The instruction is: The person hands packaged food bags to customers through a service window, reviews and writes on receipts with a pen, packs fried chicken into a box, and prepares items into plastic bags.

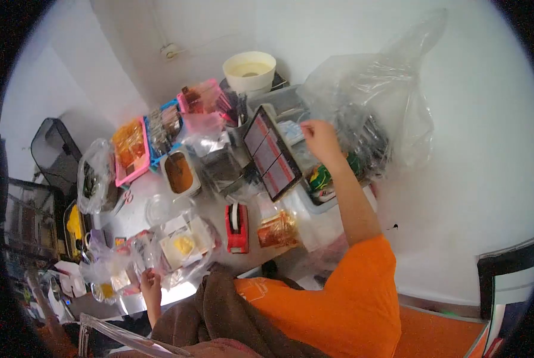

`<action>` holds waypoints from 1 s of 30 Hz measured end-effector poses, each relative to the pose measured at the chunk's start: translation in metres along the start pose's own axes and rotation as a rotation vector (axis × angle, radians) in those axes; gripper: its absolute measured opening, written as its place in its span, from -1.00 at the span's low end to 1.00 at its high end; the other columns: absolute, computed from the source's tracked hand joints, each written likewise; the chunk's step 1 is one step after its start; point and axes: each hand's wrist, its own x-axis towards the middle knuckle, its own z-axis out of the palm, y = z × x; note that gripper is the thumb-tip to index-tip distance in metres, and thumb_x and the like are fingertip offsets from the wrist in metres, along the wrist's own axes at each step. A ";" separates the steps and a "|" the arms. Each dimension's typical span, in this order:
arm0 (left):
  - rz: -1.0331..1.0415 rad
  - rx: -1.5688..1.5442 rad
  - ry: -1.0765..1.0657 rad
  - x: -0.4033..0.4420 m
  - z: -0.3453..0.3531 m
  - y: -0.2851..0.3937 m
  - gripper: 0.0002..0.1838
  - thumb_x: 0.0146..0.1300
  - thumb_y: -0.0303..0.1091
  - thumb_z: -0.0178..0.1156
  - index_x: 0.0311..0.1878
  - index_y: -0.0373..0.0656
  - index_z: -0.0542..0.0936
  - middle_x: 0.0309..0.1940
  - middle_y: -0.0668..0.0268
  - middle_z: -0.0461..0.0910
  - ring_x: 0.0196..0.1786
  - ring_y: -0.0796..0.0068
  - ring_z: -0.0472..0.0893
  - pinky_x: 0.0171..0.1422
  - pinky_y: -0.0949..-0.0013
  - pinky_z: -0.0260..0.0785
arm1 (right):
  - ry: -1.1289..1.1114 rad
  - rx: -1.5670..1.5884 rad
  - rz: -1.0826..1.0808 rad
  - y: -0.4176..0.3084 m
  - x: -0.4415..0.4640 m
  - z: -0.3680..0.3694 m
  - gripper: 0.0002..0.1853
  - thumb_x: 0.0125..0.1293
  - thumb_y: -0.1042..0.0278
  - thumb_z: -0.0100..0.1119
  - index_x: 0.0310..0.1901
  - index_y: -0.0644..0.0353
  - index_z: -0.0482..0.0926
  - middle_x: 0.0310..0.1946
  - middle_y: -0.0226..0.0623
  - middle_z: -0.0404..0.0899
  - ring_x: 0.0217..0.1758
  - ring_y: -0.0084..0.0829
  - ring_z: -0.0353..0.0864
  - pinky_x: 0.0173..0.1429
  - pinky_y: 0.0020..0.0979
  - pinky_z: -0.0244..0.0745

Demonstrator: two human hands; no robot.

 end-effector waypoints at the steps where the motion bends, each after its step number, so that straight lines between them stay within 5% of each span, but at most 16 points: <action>1: 0.021 0.024 0.023 0.000 0.005 0.002 -0.63 0.10 -0.45 0.14 0.01 -0.27 0.40 -0.24 0.22 0.47 -0.31 0.46 0.48 -0.21 0.43 0.36 | -0.083 -0.013 0.008 0.007 0.015 0.001 -0.82 0.08 0.54 0.09 -0.25 0.34 0.58 -0.36 -0.06 0.61 -0.30 -0.27 0.62 -0.23 -0.37 0.47; 4: 0.070 0.099 0.095 -0.003 0.014 0.012 -0.60 0.06 -0.47 0.16 0.01 -0.28 0.38 -0.15 0.16 0.44 -0.21 0.37 0.47 -0.12 0.35 0.34 | -0.542 -0.503 -0.061 0.011 0.049 0.022 -0.78 0.00 0.51 0.12 -0.27 0.35 0.59 -0.28 0.06 0.57 -0.21 -0.11 0.60 -0.15 -0.27 0.49; 7: 0.106 0.122 0.140 -0.006 0.026 0.022 -0.55 0.03 -0.47 0.20 0.02 -0.29 0.35 -0.06 0.11 0.38 -0.11 0.26 0.44 -0.03 0.29 0.31 | -0.723 -0.446 -0.066 0.046 0.067 0.066 -0.75 -0.07 0.49 0.12 -0.28 0.32 0.60 -0.27 0.09 0.55 -0.17 -0.05 0.57 -0.09 -0.21 0.47; 10: 0.098 0.207 0.172 -0.017 0.030 0.047 -0.55 0.03 -0.46 0.21 0.02 -0.29 0.34 -0.04 0.11 0.37 -0.11 0.25 0.44 -0.03 0.29 0.31 | -0.474 -0.524 0.124 0.028 0.074 0.065 -0.76 -0.07 0.46 0.15 -0.29 0.31 0.61 -0.26 0.08 0.55 -0.15 -0.07 0.56 -0.07 -0.22 0.45; 13: 0.080 0.165 0.205 -0.018 0.034 0.032 -0.54 0.03 -0.46 0.20 0.03 -0.29 0.33 -0.03 0.11 0.34 -0.08 0.23 0.41 -0.02 0.28 0.30 | -0.562 -0.492 -0.071 0.034 0.087 0.061 -0.75 -0.04 0.39 0.16 -0.29 0.30 0.60 -0.27 0.07 0.56 -0.13 -0.05 0.54 -0.07 -0.22 0.43; 16: 0.116 0.205 0.204 -0.022 0.033 0.033 -0.53 0.03 -0.48 0.20 0.04 -0.29 0.32 0.00 0.10 0.33 -0.03 0.21 0.37 0.05 0.25 0.25 | -0.913 -0.565 -0.087 0.043 0.085 0.072 -0.76 0.03 0.39 0.07 -0.28 0.34 0.57 -0.21 0.11 0.53 -0.15 -0.02 0.55 -0.08 -0.16 0.44; 19: 0.149 0.238 0.198 -0.020 0.037 0.029 -0.53 0.02 -0.49 0.20 0.04 -0.28 0.32 -0.01 0.10 0.33 0.00 0.18 0.35 0.08 0.24 0.22 | -0.635 -0.195 -0.177 0.057 0.063 0.085 -0.74 0.11 0.29 0.01 -0.31 0.32 0.57 -0.23 0.11 0.53 -0.16 -0.01 0.55 -0.10 -0.15 0.44; 25: 0.132 0.255 0.192 -0.022 0.034 0.035 -0.53 0.02 -0.49 0.19 0.03 -0.26 0.33 -0.01 0.09 0.32 0.06 0.15 0.32 0.14 0.20 0.18 | -0.382 -0.349 -0.042 0.043 0.057 0.077 -0.76 0.13 0.28 -0.01 -0.36 0.28 0.56 -0.40 0.14 0.54 -0.22 0.04 0.55 -0.12 -0.10 0.43; 30: 0.433 0.411 0.433 -0.031 0.032 0.070 -0.64 0.03 -0.52 0.16 -0.06 -0.24 0.37 0.03 0.07 0.28 0.12 0.10 0.25 0.22 0.12 0.08 | 0.072 -0.293 0.037 0.021 0.052 0.038 -0.82 0.07 0.41 0.03 -0.31 0.29 0.53 -0.40 0.12 0.53 -0.27 0.04 0.53 -0.15 -0.10 0.44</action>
